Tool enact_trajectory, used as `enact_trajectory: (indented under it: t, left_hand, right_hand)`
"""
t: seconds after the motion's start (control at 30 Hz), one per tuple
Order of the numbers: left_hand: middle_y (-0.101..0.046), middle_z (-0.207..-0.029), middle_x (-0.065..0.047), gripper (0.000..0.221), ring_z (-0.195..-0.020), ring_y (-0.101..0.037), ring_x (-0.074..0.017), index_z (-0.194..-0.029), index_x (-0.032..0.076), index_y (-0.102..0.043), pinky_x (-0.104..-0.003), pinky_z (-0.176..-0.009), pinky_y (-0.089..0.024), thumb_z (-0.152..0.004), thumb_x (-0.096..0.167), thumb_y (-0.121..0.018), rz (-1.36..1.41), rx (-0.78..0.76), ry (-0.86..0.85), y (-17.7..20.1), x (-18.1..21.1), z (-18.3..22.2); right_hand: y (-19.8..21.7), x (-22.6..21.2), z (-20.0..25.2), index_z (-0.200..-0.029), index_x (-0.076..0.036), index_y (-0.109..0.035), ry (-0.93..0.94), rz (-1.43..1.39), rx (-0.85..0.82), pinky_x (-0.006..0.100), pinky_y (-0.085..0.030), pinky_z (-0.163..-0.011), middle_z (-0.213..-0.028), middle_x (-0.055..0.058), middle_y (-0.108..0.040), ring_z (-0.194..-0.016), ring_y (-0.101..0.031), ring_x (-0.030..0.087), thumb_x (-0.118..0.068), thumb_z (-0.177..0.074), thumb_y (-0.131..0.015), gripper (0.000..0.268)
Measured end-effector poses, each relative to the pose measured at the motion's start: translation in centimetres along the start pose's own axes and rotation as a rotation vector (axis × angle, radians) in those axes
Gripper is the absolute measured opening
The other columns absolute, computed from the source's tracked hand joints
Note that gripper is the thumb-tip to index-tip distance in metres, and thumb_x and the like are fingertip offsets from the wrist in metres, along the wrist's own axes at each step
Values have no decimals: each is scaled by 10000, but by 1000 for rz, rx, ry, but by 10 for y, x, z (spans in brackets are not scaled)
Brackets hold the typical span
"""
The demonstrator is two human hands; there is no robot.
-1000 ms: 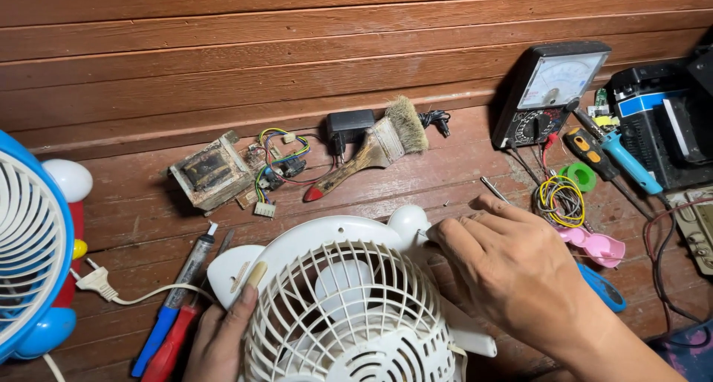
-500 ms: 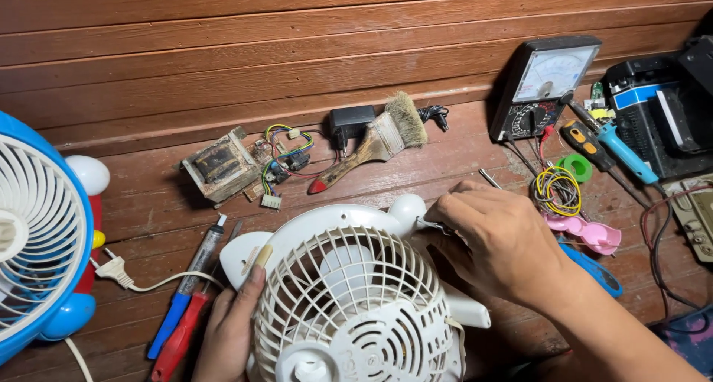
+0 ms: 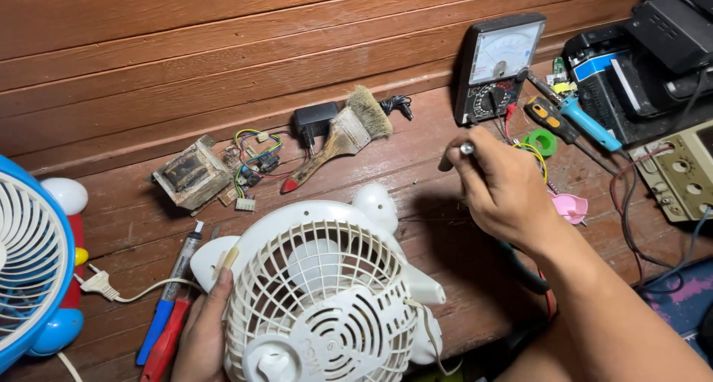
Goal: Cleaning a plastic fan housing using a brush and a small screwdriver to remove dust and debris.
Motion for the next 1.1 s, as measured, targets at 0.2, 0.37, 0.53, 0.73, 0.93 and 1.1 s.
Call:
enact_trajectory:
  t: [0.2,0.37,0.53,0.73,0.93,1.1]
  left_hand:
    - [-675,-1393,-123,547,-1288,-604,-253,-1431,60,-608,-385,-1099,-432,-942,281,-502,27,-26,-15,16,-1,-10]
    - [-669,-1405,-126,551,-1293,-602,-253,-1445,59,-597,-387,-1104,-432,-950,276,-486,40,-32,1,15,8,-11]
    - [-664,-1416,-130,555,-1298,-600,-254,-1458,59,-586,-389,-1109,-432,-958,270,-470,47,-52,20,15,6,-25]
    - [-657,-1430,-134,561,-1305,-598,-255,-1473,57,-572,-391,-1115,-432,-967,264,-450,86,-41,34,10,5,-23]
    - [-650,-1444,-138,566,-1311,-595,-255,-1489,56,-558,-394,-1121,-432,-976,257,-430,133,-44,33,7,12,-16]
    - [-673,-1381,-181,544,-1243,-618,-293,-1454,19,-582,-413,-1068,-455,-992,267,-438,171,-62,47,19,-12,-36]
  right_hand:
    - [-53,48,1,-1032,-137,-631,-53,4,-14,574,-535,-712,-1054,73,-642,-868,-687,366,-300,-968,-623,176]
    - [-62,51,-4,-1038,-146,-626,-96,-14,-52,585,-534,-688,-1055,68,-632,-865,-684,378,-316,-968,-628,184]
    - [-79,49,-8,-1045,-155,-622,-153,-22,-96,595,-533,-664,-1055,64,-621,-863,-680,389,-332,-967,-634,194]
    - [-96,52,-20,-1053,-166,-616,-176,-43,-141,607,-531,-635,-1056,59,-609,-860,-675,403,-351,-967,-641,206]
    - [-82,35,-22,-1061,-177,-611,-199,-46,-172,619,-529,-606,-1056,53,-596,-856,-670,417,-370,-966,-648,218]
    - [-88,31,-22,-1074,-155,-581,-224,-47,-201,646,-516,-606,-1070,72,-575,-867,-649,447,-355,-978,-635,228]
Point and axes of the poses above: each hand's wrist, its own z-axis away from the middle knuckle, its own y-axis out of the back of the hand, x = y × z, the point moved 1 cm from there along -z, towards the middle knuckle
